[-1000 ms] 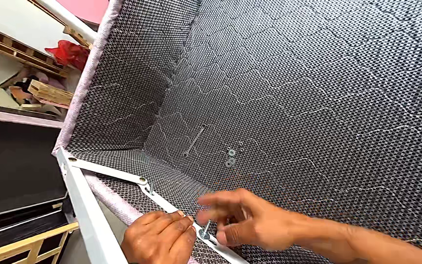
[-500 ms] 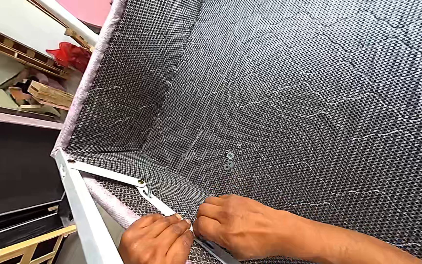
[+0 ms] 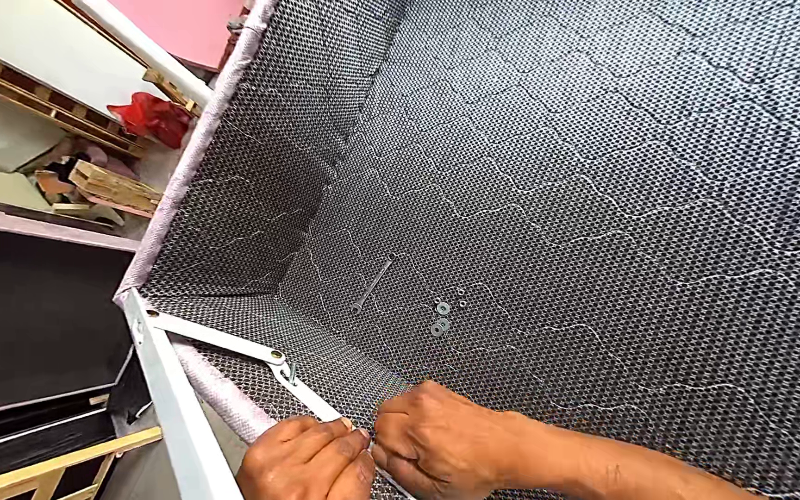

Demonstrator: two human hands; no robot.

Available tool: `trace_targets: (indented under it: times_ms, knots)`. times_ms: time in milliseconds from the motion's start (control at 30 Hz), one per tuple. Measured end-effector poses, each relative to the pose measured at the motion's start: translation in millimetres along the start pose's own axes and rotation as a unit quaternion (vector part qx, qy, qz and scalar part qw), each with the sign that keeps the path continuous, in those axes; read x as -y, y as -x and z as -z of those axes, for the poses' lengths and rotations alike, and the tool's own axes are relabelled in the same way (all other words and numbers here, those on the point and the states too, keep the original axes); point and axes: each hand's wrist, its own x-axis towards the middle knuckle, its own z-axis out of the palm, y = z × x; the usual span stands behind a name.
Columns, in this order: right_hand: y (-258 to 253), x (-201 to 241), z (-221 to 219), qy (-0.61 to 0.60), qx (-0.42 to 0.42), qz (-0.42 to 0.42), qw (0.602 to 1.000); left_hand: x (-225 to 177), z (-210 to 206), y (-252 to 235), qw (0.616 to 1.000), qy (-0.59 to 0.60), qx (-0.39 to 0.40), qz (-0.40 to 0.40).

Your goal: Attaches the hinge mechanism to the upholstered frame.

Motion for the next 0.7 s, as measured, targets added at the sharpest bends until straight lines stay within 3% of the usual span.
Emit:
trace_targets:
  times_ms: [100, 167, 233, 300, 367, 467, 600, 700]
  knots:
    - [4.2, -11.2, 19.4, -0.075, 0.04, -0.071, 0.994, 0.9, 0.7, -2.9, 1.0, 0.002, 0.0, -0.012]
    - [13.6, -35.4, 34.8, 0.097, 0.044, -0.127, 0.986, 1.4, -1.5, -4.5, 0.999, 0.012, -0.017, -0.027]
    - [22.0, -70.9, 34.6, 0.284, 0.062, -0.174, 0.941, 8.9, -0.9, 0.2, 0.998, 0.024, -0.031, -0.051]
    - [29.2, -90.8, 33.7, 0.359, 0.106, -0.241, 0.896, 29.8, -0.2, 6.1, 0.997, 0.03, -0.031, -0.063]
    - [33.6, -95.6, 29.4, 0.371, 0.135, -0.277, 0.876, 65.9, 5.4, 19.1, 0.998, 0.002, -0.007, -0.064]
    - [32.8, -96.1, 25.3, 0.379, 0.118, -0.274, 0.876, 117.7, 18.6, 33.2, 0.996, -0.068, 0.04, -0.039]
    - [18.4, -91.4, 31.2, 0.371, 0.189, -0.316, 0.853, 129.9, 14.6, 32.4, 0.998, -0.041, 0.028, -0.042]
    - [10.9, -90.3, 33.6, 0.335, 0.107, -0.242, 0.904, 130.9, 14.5, 30.2, 0.996, -0.051, 0.027, -0.063]
